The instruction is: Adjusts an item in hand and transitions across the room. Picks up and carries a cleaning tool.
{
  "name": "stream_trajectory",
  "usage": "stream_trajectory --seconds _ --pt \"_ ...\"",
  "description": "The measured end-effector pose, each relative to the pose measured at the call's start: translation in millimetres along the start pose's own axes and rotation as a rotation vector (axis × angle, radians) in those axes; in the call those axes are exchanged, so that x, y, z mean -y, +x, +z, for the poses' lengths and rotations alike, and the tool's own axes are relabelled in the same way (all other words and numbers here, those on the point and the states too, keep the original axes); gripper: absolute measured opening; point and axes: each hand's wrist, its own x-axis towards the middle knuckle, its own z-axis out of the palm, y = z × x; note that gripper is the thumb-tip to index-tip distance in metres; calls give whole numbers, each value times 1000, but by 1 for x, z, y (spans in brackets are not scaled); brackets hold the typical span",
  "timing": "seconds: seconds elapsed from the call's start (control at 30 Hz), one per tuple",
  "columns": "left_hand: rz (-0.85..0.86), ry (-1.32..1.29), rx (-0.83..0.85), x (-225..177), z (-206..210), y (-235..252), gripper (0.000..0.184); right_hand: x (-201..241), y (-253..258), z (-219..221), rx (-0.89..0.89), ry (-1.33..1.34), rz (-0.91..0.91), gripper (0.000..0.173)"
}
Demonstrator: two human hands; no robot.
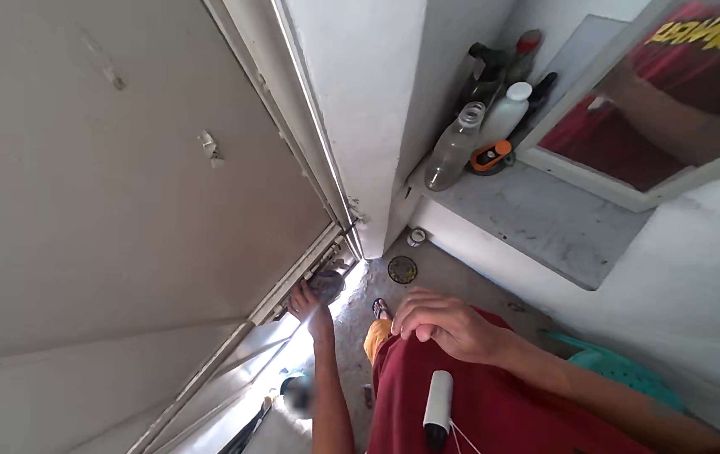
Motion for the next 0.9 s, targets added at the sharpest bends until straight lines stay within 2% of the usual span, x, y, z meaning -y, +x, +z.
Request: stream_trajectory --seconds 0.1,0.2,0.37,0.83,0.9 --pt "74 -24 -38 3 7 -4 38 -3 5 1 -14 -34 -30 40" --pt "108 -20 21 5 12 -5 38 -5 7 3 -16 -59 -52 38" --pt "43 9 138 7 20 -5 40 -8 11 6 -15 -69 -65 37" --pt "-15 27 189 7 31 9 30 -10 15 5 39 -118 -17 38" --pt "-45 34 243 8 32 15 32 -11 16 6 48 -119 2 37"
